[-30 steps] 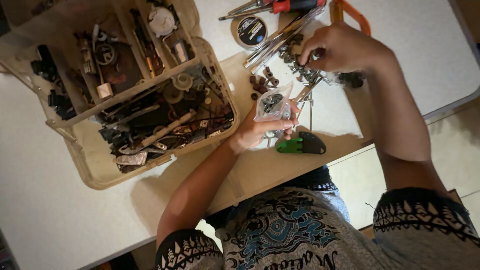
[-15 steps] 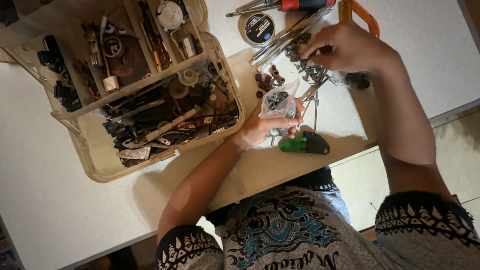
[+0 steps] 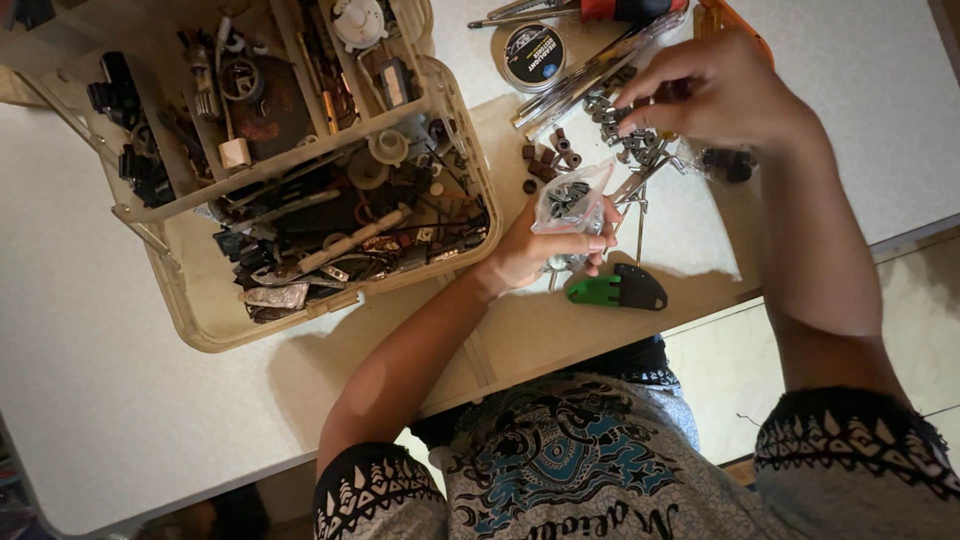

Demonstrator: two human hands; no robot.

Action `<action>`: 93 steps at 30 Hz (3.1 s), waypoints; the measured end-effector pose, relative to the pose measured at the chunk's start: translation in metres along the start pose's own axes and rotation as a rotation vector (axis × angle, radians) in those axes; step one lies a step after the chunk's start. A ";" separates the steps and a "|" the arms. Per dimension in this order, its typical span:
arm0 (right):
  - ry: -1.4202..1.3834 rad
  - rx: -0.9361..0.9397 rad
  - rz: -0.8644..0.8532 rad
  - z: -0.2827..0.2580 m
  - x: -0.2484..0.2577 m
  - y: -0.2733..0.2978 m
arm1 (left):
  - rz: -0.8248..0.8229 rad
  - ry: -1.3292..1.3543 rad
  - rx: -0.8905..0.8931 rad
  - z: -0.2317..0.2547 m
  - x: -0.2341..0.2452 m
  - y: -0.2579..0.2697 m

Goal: The person removes metal screws and small parts from a plastic bag, sorts them on a table, and inserts them into a handheld component using a hex key.

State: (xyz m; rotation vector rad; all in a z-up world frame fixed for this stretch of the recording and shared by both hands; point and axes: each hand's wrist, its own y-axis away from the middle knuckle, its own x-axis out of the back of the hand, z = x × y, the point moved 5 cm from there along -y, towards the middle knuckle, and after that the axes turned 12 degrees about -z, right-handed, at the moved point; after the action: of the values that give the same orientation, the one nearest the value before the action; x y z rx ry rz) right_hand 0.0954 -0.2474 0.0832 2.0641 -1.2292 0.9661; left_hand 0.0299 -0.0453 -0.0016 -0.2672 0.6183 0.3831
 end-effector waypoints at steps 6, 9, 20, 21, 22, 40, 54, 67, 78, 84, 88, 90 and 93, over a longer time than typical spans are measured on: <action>-0.316 0.608 0.039 -0.042 -0.002 0.003 | 0.040 0.060 0.030 0.001 -0.002 0.002; -0.369 0.707 0.012 -0.059 -0.011 0.004 | 0.003 0.065 -0.064 0.004 -0.004 -0.001; -0.283 0.685 -0.020 -0.066 -0.015 -0.001 | -0.036 -0.014 -0.083 0.002 -0.002 -0.001; -0.243 0.659 0.049 -0.061 -0.014 0.001 | -0.057 -0.031 -0.073 0.002 -0.004 0.000; -0.245 0.656 0.048 -0.057 -0.011 0.003 | -0.057 -0.028 -0.071 0.002 -0.006 0.001; 0.512 -0.030 0.122 0.075 0.005 0.017 | -0.125 0.052 0.166 -0.026 0.005 0.003; 0.556 -0.183 -0.004 0.069 -0.001 0.007 | -0.069 -0.006 0.084 -0.013 0.003 0.001; 0.007 0.179 0.012 0.033 0.017 -0.001 | -0.031 -0.057 -0.005 0.007 -0.006 -0.001; -0.327 0.652 -0.158 -0.084 -0.012 0.008 | -0.012 0.063 -0.041 -0.001 -0.002 -0.003; -0.366 0.484 0.022 -0.045 0.003 -0.001 | -0.017 0.016 -0.049 0.003 -0.005 0.000; -0.235 0.095 0.087 -0.013 0.005 -0.003 | -0.037 0.015 -0.010 0.001 -0.003 0.002; 0.312 0.237 0.272 -0.017 0.009 0.000 | -0.045 0.021 -0.021 0.000 -0.004 0.002; 0.406 0.047 0.240 0.014 -0.006 -0.006 | -0.057 -0.014 -0.074 0.000 -0.003 -0.002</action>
State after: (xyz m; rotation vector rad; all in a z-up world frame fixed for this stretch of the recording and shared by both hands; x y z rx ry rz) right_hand 0.1033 -0.2515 0.0697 1.6634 -1.2550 1.4528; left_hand 0.0287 -0.0480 0.0008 -0.3519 0.5820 0.3532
